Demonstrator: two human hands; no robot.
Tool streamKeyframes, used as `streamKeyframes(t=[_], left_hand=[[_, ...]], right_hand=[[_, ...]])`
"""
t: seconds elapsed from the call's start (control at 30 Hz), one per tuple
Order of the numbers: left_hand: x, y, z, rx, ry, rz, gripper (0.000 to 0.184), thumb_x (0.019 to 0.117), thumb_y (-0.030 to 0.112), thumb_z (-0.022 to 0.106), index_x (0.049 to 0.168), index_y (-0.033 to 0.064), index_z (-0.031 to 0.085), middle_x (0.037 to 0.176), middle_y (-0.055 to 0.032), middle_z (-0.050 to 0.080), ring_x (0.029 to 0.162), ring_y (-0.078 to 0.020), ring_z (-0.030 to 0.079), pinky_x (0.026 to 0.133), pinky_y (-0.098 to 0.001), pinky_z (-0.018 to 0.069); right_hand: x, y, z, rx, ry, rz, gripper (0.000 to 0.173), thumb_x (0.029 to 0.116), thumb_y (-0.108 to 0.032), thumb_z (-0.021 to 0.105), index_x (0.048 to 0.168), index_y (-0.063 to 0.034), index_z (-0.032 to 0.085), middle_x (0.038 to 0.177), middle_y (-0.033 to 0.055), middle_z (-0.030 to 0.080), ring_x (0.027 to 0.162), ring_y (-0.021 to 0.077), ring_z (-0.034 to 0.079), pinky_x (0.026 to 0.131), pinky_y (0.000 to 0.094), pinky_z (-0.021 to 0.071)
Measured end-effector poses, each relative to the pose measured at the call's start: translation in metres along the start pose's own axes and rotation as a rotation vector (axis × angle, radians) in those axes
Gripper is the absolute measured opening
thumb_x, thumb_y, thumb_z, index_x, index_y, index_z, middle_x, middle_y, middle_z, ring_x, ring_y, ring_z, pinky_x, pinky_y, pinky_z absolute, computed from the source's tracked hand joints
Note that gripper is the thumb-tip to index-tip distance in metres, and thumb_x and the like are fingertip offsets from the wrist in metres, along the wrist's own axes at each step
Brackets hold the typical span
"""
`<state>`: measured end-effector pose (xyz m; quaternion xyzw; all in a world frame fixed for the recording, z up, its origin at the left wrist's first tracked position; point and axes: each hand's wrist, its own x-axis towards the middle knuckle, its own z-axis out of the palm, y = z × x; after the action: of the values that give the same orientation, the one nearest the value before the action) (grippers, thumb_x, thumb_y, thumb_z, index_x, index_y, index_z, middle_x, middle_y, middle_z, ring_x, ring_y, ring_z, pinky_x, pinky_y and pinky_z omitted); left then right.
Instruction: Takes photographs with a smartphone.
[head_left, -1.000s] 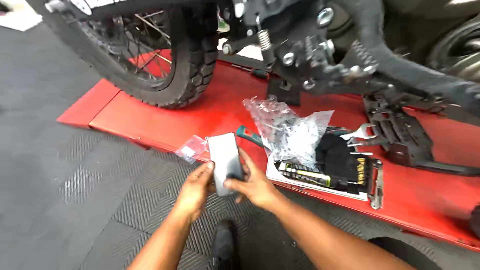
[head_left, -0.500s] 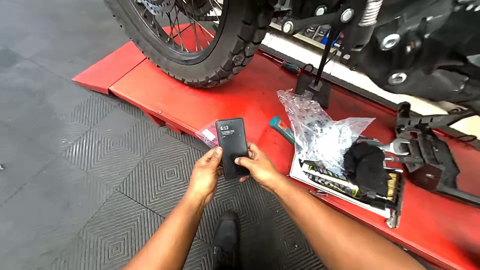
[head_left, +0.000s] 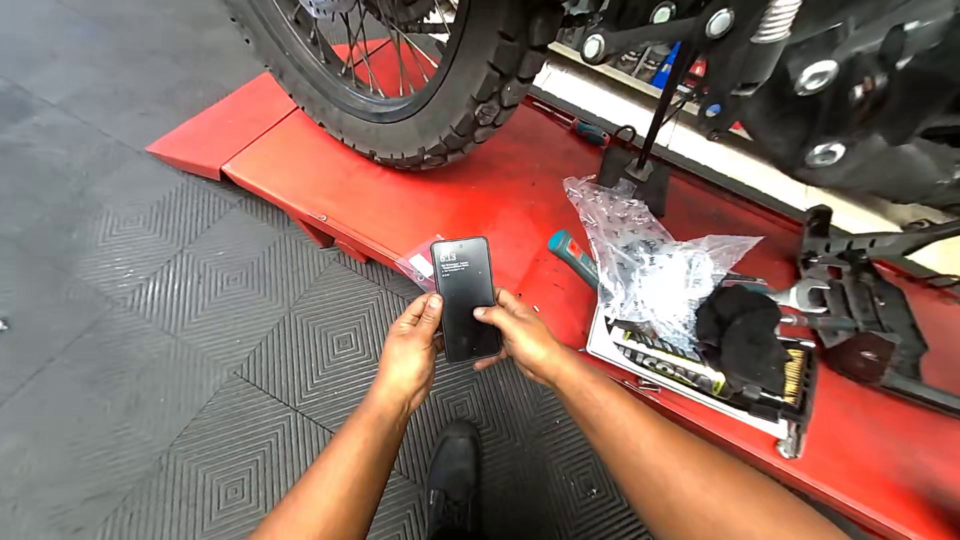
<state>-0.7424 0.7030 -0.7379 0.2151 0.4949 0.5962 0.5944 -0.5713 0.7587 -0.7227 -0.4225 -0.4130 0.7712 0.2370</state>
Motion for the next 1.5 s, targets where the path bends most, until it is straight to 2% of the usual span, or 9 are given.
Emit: streamKeyframes(t=[0.17, 0.47, 0.6, 0.7, 0.9, 1.2, 1.3, 1.4, 1.5], left_hand=[[-0.003, 0.001, -0.001, 0.016, -0.005, -0.020, 0.037, 0.1100, 0.033, 0.045, 0.131, 0.0081, 0.062, 0.115, -0.0147, 0.071, 0.103, -0.0260, 0.071, 0.089, -0.0450, 0.0601], [-0.011, 0.009, -0.004, 0.096, -0.088, 0.032, 0.033, 0.1108, 0.025, 0.043, 0.131, 0.0081, 0.063, 0.116, -0.0142, 0.071, 0.102, -0.0257, 0.071, 0.089, -0.0444, 0.0603], [-0.023, 0.035, -0.016, 0.971, -0.060, 0.585, 0.026, 0.1082, 0.024, 0.050, 0.122, 0.0101, 0.067, 0.109, -0.0008, 0.069, 0.096, -0.0110, 0.068, 0.083, -0.0332, 0.0601], [-0.040, 0.047, -0.033, 1.507, -0.092, 1.071, 0.029, 0.1048, 0.025, 0.055, 0.117, 0.0040, 0.069, 0.100, -0.0131, 0.068, 0.085, -0.0276, 0.069, 0.066, -0.0434, 0.0573], [-0.046, -0.008, -0.032, 0.974, 0.101, 0.454, 0.026, 0.1060, 0.031, 0.051, 0.115, 0.0139, 0.068, 0.098, 0.0037, 0.066, 0.084, -0.0048, 0.065, 0.075, -0.0281, 0.0585], [-0.045, -0.006, -0.009, 0.272, -0.001, 0.165, 0.022, 0.1082, 0.018, 0.049, 0.119, 0.0077, 0.065, 0.105, -0.0105, 0.070, 0.088, -0.0220, 0.072, 0.076, -0.0387, 0.0633], [-0.045, -0.011, -0.009, 0.283, -0.021, 0.168, 0.021, 0.1079, 0.017, 0.050, 0.119, 0.0075, 0.065, 0.104, -0.0102, 0.070, 0.084, -0.0208, 0.071, 0.073, -0.0360, 0.0623], [-0.044, -0.013, -0.011, 0.304, 0.011, 0.127, 0.024, 0.1086, 0.018, 0.050, 0.124, 0.0077, 0.065, 0.104, -0.0105, 0.071, 0.081, -0.0207, 0.071, 0.073, -0.0361, 0.0620], [-0.044, -0.015, -0.014, 0.343, 0.046, 0.071, 0.031, 0.1097, 0.022, 0.048, 0.136, 0.0101, 0.060, 0.110, -0.0089, 0.071, 0.086, -0.0197, 0.071, 0.076, -0.0363, 0.0620]], right_hand=[[-0.005, -0.001, -0.001, 0.094, -0.033, 0.034, 0.067, 0.1078, -0.057, 0.016, 0.138, -0.0130, 0.057, 0.121, 0.0160, 0.070, 0.103, 0.0343, 0.071, 0.074, 0.0567, 0.0612], [-0.015, 0.000, -0.004, 0.200, -0.083, 0.100, 0.070, 0.1068, -0.063, 0.024, 0.139, -0.0113, 0.057, 0.125, 0.0179, 0.068, 0.107, 0.0359, 0.070, 0.080, 0.0591, 0.0604], [-0.050, 0.040, -0.007, -0.178, -0.004, 0.173, 0.070, 0.1084, -0.061, 0.018, 0.147, -0.0138, 0.052, 0.130, 0.0121, 0.068, 0.109, 0.0326, 0.071, 0.082, 0.0552, 0.0613], [-0.095, 0.085, -0.017, -0.844, -0.090, 0.229, 0.049, 0.1005, -0.057, 0.057, 0.130, -0.0195, 0.070, 0.125, 0.0043, 0.070, 0.111, 0.0212, 0.068, 0.099, 0.0501, 0.0544], [-0.081, 0.082, -0.006, -0.431, 0.176, 0.078, 0.049, 0.1034, -0.047, 0.056, 0.140, -0.0134, 0.060, 0.131, 0.0046, 0.066, 0.113, 0.0173, 0.067, 0.098, 0.0410, 0.0577], [-0.048, 0.021, 0.013, 0.098, -0.004, 0.042, 0.053, 0.0946, 0.000, 0.055, 0.144, -0.0133, 0.041, 0.118, 0.0172, 0.066, 0.094, 0.0309, 0.072, 0.071, 0.0472, 0.0630], [-0.042, 0.010, 0.017, 0.001, 0.102, 0.141, 0.033, 0.1039, -0.022, 0.054, 0.135, -0.0118, 0.055, 0.108, 0.0166, 0.069, 0.084, 0.0289, 0.072, 0.062, 0.0430, 0.0615], [-0.039, 0.007, 0.018, -0.053, 0.138, 0.158, 0.049, 0.1056, -0.056, 0.047, 0.132, -0.0168, 0.058, 0.112, 0.0140, 0.071, 0.087, 0.0287, 0.073, 0.062, 0.0427, 0.0619], [-0.039, 0.012, 0.019, -0.038, 0.073, 0.100, 0.038, 0.1060, -0.031, 0.055, 0.141, -0.0162, 0.050, 0.121, 0.0142, 0.067, 0.096, 0.0304, 0.072, 0.072, 0.0477, 0.0629]])
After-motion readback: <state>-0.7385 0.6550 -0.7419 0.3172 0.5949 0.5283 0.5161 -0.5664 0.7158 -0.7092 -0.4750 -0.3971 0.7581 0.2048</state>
